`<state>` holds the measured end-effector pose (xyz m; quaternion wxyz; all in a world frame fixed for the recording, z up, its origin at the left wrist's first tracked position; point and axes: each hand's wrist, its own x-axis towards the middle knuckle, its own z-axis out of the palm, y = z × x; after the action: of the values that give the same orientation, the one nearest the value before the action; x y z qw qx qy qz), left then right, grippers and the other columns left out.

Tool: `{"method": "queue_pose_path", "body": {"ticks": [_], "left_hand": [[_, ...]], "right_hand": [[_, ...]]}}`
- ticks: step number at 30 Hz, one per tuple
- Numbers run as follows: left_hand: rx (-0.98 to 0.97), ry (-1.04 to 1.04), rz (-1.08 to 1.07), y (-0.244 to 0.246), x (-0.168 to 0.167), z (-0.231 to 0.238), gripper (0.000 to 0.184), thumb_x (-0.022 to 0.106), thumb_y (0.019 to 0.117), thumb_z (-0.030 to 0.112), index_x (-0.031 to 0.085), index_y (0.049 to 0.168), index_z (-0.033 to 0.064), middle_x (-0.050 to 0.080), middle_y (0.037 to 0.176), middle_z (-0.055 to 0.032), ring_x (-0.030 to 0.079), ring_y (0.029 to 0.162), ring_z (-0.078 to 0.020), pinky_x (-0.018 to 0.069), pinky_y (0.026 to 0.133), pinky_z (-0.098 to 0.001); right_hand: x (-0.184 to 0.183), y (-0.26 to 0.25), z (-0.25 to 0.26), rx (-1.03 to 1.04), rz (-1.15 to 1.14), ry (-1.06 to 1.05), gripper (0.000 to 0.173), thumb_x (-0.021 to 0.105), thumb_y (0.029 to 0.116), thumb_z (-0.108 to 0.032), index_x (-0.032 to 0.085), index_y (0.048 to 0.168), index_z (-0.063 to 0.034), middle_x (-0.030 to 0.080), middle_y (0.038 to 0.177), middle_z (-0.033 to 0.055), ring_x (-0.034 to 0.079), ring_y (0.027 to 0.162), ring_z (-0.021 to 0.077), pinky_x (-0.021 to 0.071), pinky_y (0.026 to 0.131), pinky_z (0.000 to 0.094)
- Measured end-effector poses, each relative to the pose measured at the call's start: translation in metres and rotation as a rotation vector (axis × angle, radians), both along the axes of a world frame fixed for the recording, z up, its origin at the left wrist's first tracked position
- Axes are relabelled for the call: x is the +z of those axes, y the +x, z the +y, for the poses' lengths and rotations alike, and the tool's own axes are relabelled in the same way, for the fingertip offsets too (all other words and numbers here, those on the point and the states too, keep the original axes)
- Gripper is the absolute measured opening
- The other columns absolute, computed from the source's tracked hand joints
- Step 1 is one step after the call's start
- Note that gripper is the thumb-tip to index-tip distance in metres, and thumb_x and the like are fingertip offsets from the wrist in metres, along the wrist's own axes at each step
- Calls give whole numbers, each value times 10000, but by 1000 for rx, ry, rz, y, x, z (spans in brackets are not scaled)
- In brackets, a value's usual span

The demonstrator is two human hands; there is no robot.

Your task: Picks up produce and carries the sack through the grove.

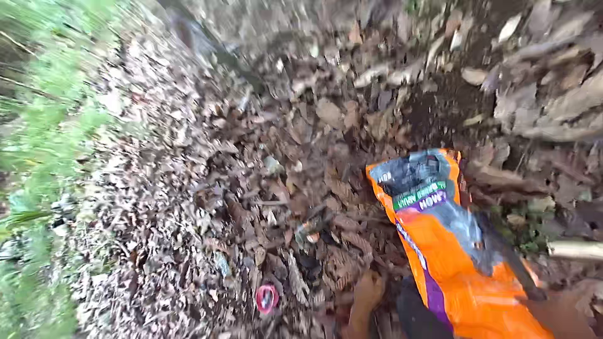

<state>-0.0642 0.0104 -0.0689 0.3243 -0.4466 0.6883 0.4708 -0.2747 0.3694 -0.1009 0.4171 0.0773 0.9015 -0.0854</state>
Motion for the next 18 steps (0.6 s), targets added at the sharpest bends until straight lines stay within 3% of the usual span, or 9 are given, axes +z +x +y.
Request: {"method": "queue_pose_path", "body": {"ticks": [3,5,7,10,12,14,16,18], "left_hand": [[-114,183,-178,2,-76,56,607,623,1010,430,546,1416,-15,623,1348,-255,606,1270,-376,474,1082,-567],[-78,289,-279,5,-123,105,789,669,968,490,430,1493,-48,548,1432,-286,542,1346,-393,437,1123,-565],[25,333,-345,18,-150,159,874,697,946,506,360,1526,-54,513,1459,-303,521,1364,-401,427,1132,-560],[180,151,-237,10,-184,218,869,724,930,473,376,1528,-51,503,1468,-306,521,1357,-415,435,1123,-566],[289,97,-228,5,-195,249,879,741,928,432,347,1525,-78,496,1455,-332,511,1355,-439,435,1119,-569],[288,29,-332,-9,-198,260,903,746,927,417,316,1534,-95,460,1475,-355,501,1353,-470,447,1098,-583],[252,-53,-492,-18,-197,260,912,734,928,425,302,1546,-87,399,1527,-350,485,1366,-476,460,1075,-583],[287,-62,-592,-22,-199,256,892,719,944,431,307,1538,-91,419,1514,-347,507,1350,-467,470,1059,-582]], "right_hand": [[-42,12,11,-60,38,54,623,721,966,-290,508,1468,12,511,1419,374,523,1289,562,422,1030,742],[-65,17,20,-71,100,63,642,710,964,-329,499,1496,-38,466,1501,323,490,1352,516,414,1071,701],[-81,26,38,-49,106,88,636,706,965,-348,507,1494,-57,477,1517,292,487,1377,484,409,1089,679],[-95,19,44,-65,86,101,536,717,972,-280,564,1443,-76,648,1254,320,620,1156,532,455,949,739],[-99,19,48,-79,50,104,504,721,973,-254,575,1424,-82,687,1102,334,653,1036,560,473,871,750],[-103,19,47,-128,48,61,486,725,960,-187,578,1401,-45,682,1059,353,658,1000,565,474,856,748],[-101,22,43,-191,30,-20,494,700,956,-119,543,1406,10,657,1120,370,643,1045,557,473,889,732],[-94,22,38,-226,-5,-89,544,661,957,-114,482,1444,47,616,1215,382,619,1117,537,468,948,695]]}}
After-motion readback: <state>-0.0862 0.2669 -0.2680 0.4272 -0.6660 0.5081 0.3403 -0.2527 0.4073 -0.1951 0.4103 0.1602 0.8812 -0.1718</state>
